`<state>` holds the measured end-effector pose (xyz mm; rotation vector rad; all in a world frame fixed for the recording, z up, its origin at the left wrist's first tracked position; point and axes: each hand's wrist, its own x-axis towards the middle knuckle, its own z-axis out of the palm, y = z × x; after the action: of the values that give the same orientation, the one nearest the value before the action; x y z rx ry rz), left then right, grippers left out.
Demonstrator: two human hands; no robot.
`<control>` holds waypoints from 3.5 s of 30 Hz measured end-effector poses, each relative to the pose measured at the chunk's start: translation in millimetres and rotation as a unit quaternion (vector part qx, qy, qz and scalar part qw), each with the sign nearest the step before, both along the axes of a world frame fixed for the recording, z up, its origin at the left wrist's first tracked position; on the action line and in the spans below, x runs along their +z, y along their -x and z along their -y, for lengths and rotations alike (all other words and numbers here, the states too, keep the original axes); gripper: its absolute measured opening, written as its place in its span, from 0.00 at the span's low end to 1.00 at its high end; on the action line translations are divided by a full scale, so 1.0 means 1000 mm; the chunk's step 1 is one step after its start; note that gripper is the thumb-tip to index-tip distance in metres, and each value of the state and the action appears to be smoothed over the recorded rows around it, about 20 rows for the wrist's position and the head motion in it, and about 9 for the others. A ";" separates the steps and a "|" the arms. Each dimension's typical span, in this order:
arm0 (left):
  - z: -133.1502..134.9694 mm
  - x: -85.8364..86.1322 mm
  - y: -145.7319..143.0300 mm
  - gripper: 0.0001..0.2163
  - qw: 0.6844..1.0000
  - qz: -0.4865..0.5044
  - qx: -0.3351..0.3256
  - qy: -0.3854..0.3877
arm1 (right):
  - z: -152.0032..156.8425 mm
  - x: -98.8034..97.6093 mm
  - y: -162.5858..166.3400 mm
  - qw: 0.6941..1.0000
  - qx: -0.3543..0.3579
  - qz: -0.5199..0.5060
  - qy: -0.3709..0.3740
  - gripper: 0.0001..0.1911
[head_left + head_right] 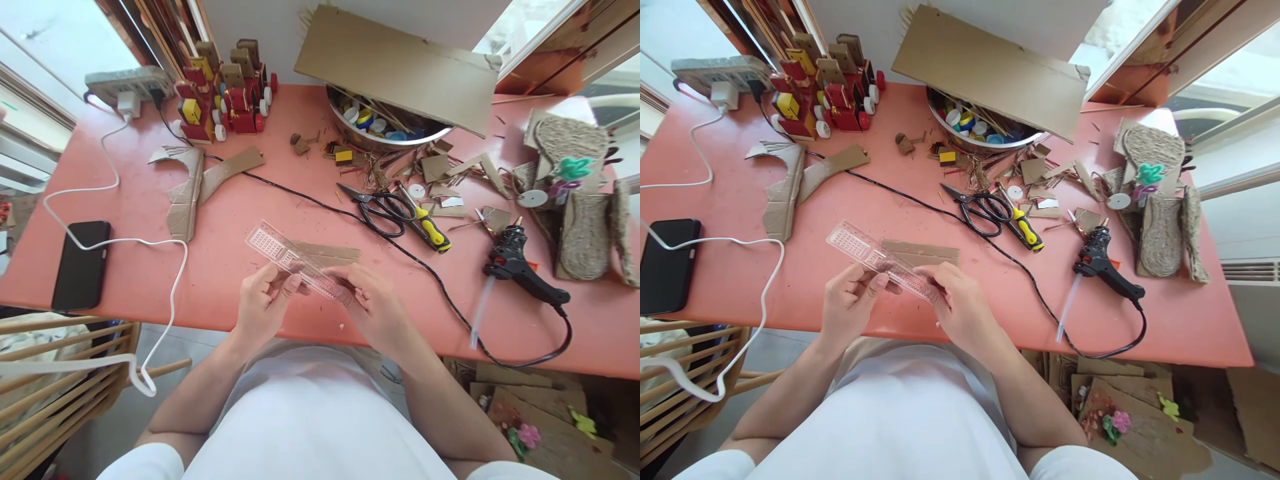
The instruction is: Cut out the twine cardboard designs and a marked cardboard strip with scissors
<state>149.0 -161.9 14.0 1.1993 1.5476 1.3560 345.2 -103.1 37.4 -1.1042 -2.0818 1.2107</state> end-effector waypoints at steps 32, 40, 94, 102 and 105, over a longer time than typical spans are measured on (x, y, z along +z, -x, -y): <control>0.004 -0.007 -0.002 0.16 0.804 -0.554 -0.132 -0.172 | -0.033 -0.014 -0.047 0.946 -0.024 0.172 -0.275 0.22; 0.033 -0.022 0.008 0.33 0.804 -0.560 -0.169 -0.105 | -0.031 -0.022 -0.029 0.943 0.008 0.211 -0.257 0.18; 0.031 -0.021 0.012 0.31 0.820 -0.548 -0.113 -0.120 | -0.018 -0.029 -0.038 0.954 -0.064 0.192 -0.223 0.18; 0.018 -0.019 0.002 0.34 0.811 -0.573 -0.075 -0.092 | -0.019 -0.027 -0.038 0.952 -0.055 0.188 -0.237 0.18; 0.018 -0.020 -0.001 0.34 0.817 -0.568 -0.079 -0.063 | -0.019 -0.028 -0.039 0.950 -0.058 0.189 -0.240 0.18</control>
<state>149.9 -179.8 -6.3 2.4075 2.0259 0.5607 384.6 -84.6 9.7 -1.2607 -2.3731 0.4098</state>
